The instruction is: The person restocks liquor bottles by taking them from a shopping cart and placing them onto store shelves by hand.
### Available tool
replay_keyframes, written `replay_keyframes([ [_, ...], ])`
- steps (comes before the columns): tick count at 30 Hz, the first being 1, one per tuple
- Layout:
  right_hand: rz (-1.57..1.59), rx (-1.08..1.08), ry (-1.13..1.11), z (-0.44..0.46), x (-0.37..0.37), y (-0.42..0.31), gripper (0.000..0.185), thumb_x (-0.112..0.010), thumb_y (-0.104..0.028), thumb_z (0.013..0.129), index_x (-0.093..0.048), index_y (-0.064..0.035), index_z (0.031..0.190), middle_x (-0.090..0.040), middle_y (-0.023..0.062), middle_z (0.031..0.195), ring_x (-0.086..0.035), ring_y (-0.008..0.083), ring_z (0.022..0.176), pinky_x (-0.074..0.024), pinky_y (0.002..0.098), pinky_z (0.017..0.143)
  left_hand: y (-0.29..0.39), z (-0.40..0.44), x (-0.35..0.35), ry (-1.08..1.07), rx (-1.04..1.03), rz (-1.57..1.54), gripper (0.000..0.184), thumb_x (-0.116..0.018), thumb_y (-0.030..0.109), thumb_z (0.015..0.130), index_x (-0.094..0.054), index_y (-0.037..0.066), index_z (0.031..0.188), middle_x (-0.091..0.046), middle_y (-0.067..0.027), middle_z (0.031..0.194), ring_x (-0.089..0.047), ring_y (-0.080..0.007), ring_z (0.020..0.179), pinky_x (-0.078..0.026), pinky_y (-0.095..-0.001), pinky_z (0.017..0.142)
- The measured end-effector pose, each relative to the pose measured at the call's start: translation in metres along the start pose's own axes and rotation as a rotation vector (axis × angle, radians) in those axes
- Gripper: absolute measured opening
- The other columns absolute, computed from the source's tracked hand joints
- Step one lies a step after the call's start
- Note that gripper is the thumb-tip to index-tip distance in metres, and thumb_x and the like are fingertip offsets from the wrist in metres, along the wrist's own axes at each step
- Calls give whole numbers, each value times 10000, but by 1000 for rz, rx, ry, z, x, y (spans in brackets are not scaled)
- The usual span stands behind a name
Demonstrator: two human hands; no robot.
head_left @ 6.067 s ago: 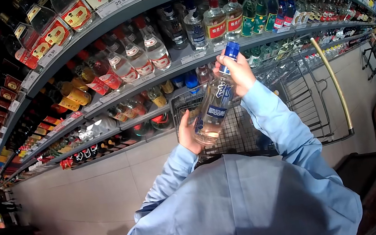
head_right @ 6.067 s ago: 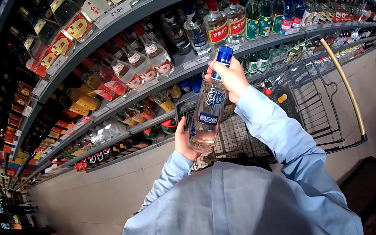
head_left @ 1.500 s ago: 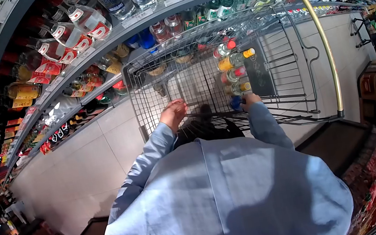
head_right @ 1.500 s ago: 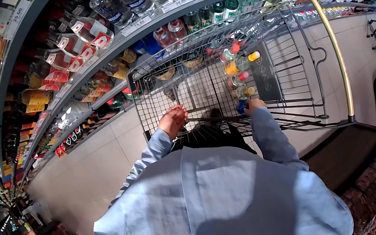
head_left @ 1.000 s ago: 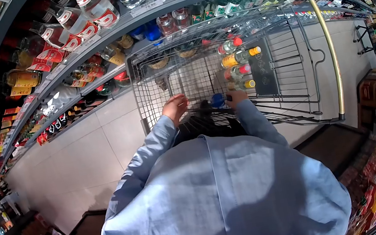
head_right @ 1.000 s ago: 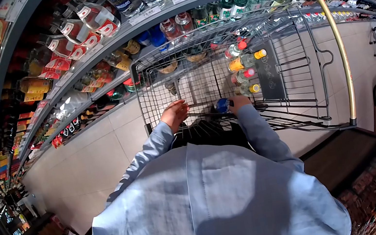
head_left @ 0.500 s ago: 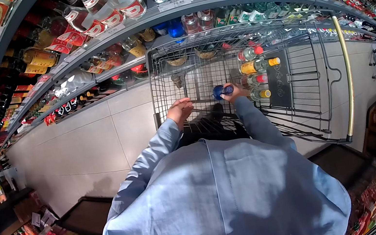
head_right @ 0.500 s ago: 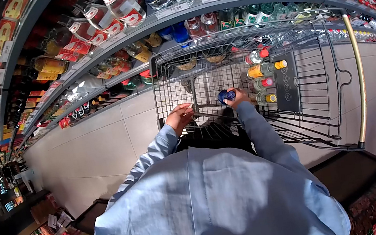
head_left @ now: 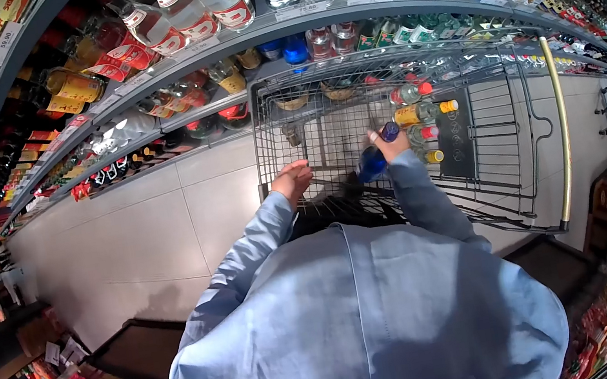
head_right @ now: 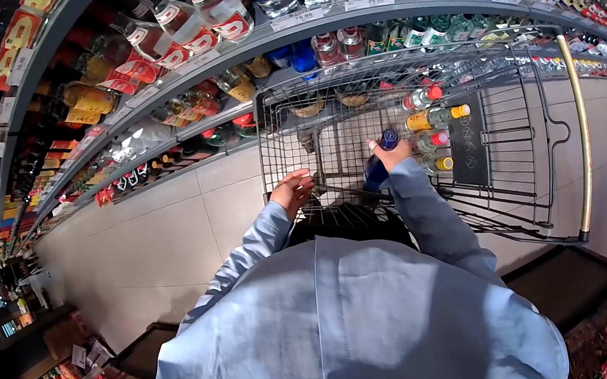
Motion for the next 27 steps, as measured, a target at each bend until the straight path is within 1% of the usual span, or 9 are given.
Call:
replay_keyframes([
  [2,365,-11,28,-10,21,-48,207,-629,-180,775,-510,-11,787,-552,58,622,-523,161,569,-428,289,572,4,1,-15,-65,-2,28,227,-417,204,879,-529,134,1063,-544,-36,1067,-516,-164,958,-383,-313,841],
  [4,764,126,59,-29,47,-117,201,-592,-204,799,-526,-39,704,-500,34,561,-497,165,514,-427,301,556,0,9,-43,-267,12,168,382,-427,367,862,-470,177,1190,-477,6,1207,-417,-157,1116,-272,-381,928],
  [6,1042,81,-10,-37,63,-151,304,-493,-277,859,-422,-84,634,-383,10,576,-434,158,560,-409,318,598,-2,-2,-75,-401,104,151,461,-420,417,853,-424,167,1240,-427,7,1271,-340,-155,1197,-219,-405,958],
  [8,1283,168,-241,-38,70,-181,362,-448,-342,876,-391,-103,611,-373,12,562,-405,152,562,-389,321,619,21,-55,-125,-598,105,169,624,-390,525,834,-375,74,1265,-473,-125,1222,-474,-296,1104,-376,-512,890],
  [11,1460,148,-202,-45,83,-207,377,-436,-380,878,-413,-106,620,-397,6,555,-389,139,556,-382,314,623,39,-96,-156,-752,227,-272,686,-351,576,814,-362,62,1268,-495,-200,1167,-505,-424,1018,-466,-479,792],
  [17,1496,227,-170,-51,89,-216,192,-507,-300,868,-524,-110,844,-478,12,638,-466,157,641,-440,360,745,85,-142,-158,-796,-61,-189,559,-502,351,814,-364,21,1243,-505,-157,1149,-542,-289,1003,-494,-418,790],
  [20,1376,125,-34,-63,70,-218,188,-516,-291,864,-512,-110,812,-477,19,646,-473,171,652,-438,361,746,116,-162,-151,-750,-361,-84,528,-527,235,802,-374,-25,1235,-518,-128,1140,-552,-214,983,-462,-313,831],
  [23,1459,71,-33,-65,55,-208,225,-557,-240,831,-440,-106,693,-436,12,591,-458,171,612,-435,361,689,133,-183,-141,-698,-441,98,495,-546,177,789,-405,-34,1215,-540,-126,1098,-533,-192,997,-428,-288,860],
  [27,1510,48,16,-70,43,-204,237,-562,-217,802,-409,-118,651,-410,0,545,-430,158,541,-424,347,623,136,-191,-128,-623,-493,162,509,-523,256,795,-422,-44,1193,-522,-144,1126,-534,-216,1004,-422,-309,875],
])
Point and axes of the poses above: each hand's wrist, its own z-axis towards the middle knuckle, its own x-axis out of the back of the hand, y = z × x, the point moved 10 cm from there along z, towards the middle knuckle
